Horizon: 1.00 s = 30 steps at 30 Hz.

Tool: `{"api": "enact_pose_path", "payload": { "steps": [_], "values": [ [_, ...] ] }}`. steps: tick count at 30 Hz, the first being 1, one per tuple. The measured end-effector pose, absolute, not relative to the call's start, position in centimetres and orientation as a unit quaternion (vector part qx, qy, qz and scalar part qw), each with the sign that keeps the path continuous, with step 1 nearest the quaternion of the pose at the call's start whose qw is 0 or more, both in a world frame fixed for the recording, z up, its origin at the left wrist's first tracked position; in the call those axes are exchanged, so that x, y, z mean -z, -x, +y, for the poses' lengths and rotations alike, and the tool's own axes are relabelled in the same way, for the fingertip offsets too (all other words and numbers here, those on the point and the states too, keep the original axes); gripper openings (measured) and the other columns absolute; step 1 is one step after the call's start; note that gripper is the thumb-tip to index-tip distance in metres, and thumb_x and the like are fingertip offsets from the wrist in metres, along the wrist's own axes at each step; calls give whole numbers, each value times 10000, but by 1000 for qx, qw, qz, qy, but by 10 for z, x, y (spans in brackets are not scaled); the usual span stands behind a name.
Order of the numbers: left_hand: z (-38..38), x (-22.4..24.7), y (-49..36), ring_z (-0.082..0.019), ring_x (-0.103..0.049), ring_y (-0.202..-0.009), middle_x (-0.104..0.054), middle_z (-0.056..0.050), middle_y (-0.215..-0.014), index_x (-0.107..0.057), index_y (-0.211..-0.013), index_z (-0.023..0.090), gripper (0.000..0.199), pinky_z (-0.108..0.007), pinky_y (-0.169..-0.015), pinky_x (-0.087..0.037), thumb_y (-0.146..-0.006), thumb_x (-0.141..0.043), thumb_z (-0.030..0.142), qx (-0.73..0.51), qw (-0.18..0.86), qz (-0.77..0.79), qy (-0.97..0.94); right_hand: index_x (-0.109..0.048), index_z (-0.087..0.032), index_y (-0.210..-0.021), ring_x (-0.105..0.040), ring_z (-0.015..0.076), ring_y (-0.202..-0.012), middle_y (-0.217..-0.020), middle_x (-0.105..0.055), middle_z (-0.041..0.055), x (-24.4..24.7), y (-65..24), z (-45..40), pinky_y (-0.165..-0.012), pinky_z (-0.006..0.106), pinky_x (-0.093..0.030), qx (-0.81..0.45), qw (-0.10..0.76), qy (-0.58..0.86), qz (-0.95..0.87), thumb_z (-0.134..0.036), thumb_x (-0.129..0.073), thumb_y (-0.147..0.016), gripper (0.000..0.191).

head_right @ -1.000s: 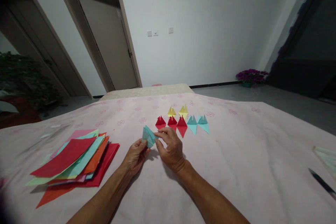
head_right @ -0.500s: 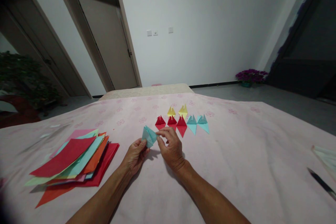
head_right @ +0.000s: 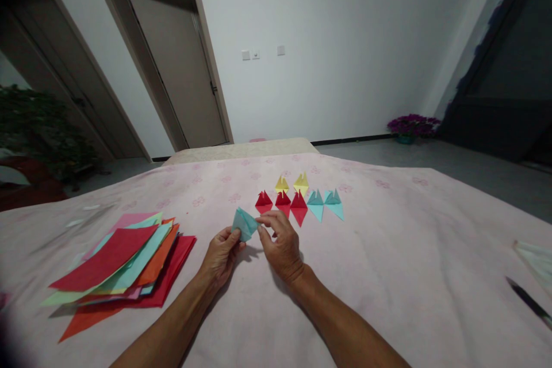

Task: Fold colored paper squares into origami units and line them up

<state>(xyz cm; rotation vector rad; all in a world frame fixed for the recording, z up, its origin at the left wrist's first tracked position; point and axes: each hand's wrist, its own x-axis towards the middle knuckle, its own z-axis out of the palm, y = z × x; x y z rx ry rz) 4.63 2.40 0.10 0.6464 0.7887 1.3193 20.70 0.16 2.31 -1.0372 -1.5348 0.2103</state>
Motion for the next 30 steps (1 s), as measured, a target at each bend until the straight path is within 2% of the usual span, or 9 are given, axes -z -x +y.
{"api": "enact_pose_path", "payload": {
  "steps": [9,15,22,30],
  "values": [
    [24,1,-46,-85,-638,-617,-702,-26,-771,-716,-804,92,381,-159,-562,-578,-549,-925,282,-601,642,362,-310,-685,-224,-936,-616,186,-918,-991,-649,59,-24,-206,1,-585,248,-475,-100,592,455,-658,-164,-593,-856,136],
    [23,1,-46,-94,-638,-661,-702,-32,-806,-720,-820,91,375,-171,-577,-576,-571,-910,297,-594,634,368,-331,-672,-219,-917,-602,169,-832,-944,-637,43,-23,-206,3,-577,249,-454,-107,588,465,-653,-154,-596,-847,122],
    [22,2,-44,-104,-632,-653,-696,-38,-771,-717,-806,87,366,-190,-580,-567,-592,-896,323,-580,632,373,-354,-621,-210,-895,-558,154,-724,-888,-607,21,-23,-208,4,-645,278,-463,-96,561,490,-661,-148,-619,-804,110],
    [24,0,-43,-93,-603,-596,-672,-23,-729,-708,-807,89,373,-175,-522,-538,-609,-882,353,-563,633,378,-374,-582,-224,-834,-544,163,-751,-889,-568,12,-27,-215,6,-721,298,-484,-114,526,471,-698,-49,-577,-681,233]
  ]
}}
